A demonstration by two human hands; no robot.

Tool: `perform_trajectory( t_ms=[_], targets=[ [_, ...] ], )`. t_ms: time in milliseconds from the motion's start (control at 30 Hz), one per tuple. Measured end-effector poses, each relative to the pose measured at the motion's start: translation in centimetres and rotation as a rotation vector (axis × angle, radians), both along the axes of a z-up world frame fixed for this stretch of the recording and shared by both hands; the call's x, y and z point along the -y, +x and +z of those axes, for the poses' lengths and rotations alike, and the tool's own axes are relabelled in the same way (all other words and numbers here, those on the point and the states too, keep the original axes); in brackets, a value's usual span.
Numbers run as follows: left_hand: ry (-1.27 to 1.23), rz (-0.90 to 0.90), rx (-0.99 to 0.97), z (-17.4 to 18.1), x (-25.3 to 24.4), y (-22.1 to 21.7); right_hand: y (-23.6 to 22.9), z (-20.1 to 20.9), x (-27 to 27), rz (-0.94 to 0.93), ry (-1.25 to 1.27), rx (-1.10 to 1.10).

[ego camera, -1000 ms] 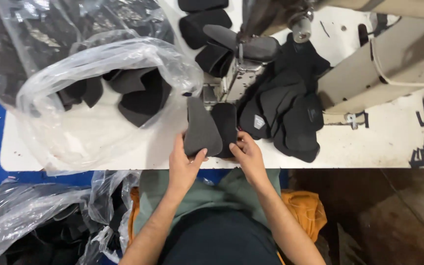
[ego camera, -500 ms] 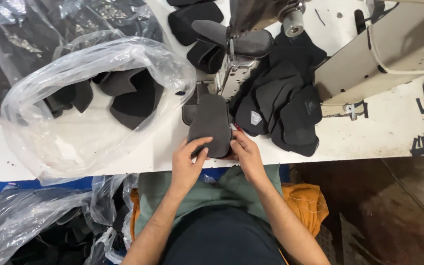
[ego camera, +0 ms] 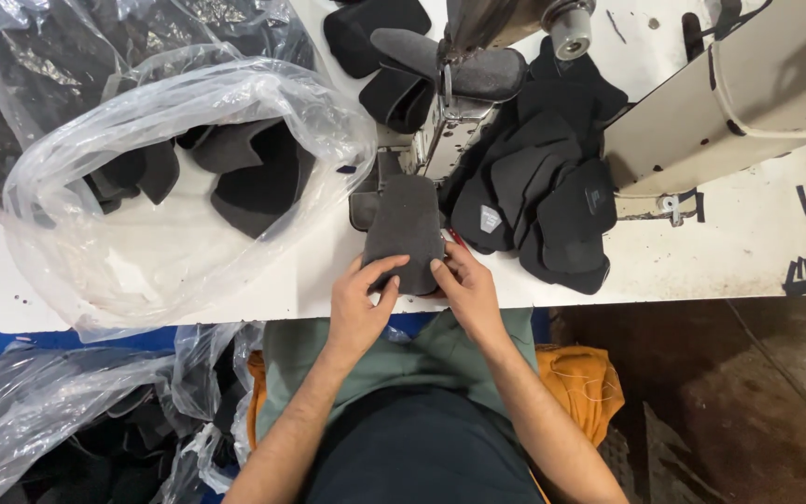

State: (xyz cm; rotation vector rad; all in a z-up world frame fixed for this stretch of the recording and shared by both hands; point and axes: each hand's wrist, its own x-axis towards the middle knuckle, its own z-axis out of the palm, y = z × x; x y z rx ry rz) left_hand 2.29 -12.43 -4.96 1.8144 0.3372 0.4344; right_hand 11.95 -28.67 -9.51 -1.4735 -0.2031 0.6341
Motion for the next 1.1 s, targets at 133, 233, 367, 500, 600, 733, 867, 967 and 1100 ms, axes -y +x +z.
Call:
perform_trajectory(
  t_ms=[133, 233, 367, 500, 600, 733, 867, 967, 1100],
  targets=[
    [0.021, -0.017, -0.043, 1.1, -0.3, -0.5, -0.1, 1.2, -0.3, 0.001, 0.005, 0.001],
    [0.169, 0.052, -0.075, 2.6, -0.8, -1.3, 0.4, -0.7, 0.7, 0.034, 0.059, 0.071],
    [0.111, 0.064, -0.017, 4.0, -1.7, -1.5, 0.6, 2.0, 1.5, 0.076, 0.109, -0.042],
    [-0.313, -0.174, -0.001, 5.1, -2.5, -0.8, 0.7, 4.7, 1.6, 0.132, 0.103, -0.036],
    [-0.331, -0.27, 0.011, 6.6, -2.8, 0.7, 2.3, 6.3, 1.3, 0.169, 0.151, 0.051],
    [-0.102, -0.199, 0.135, 10.1, -2.6, 3.2, 5.1, 12.7, -0.5, 0.176, 0.001, 0.175],
    [-0.053, -0.084, 0.213, 11.3, -2.2, 5.4, 7.2, 16.4, -2.7, 0.186, 0.129, 0.27],
    [-0.048, -0.036, 0.25, 11.4, -3.4, 7.7, 8.6, 17.0, -4.1, 0.126, 0.078, 0.313],
    [-0.239, -0.117, 0.176, 11.4, -5.9, 10.3, 10.1, 16.0, -5.7, 0.026, 0.176, 0.247]
  ],
)
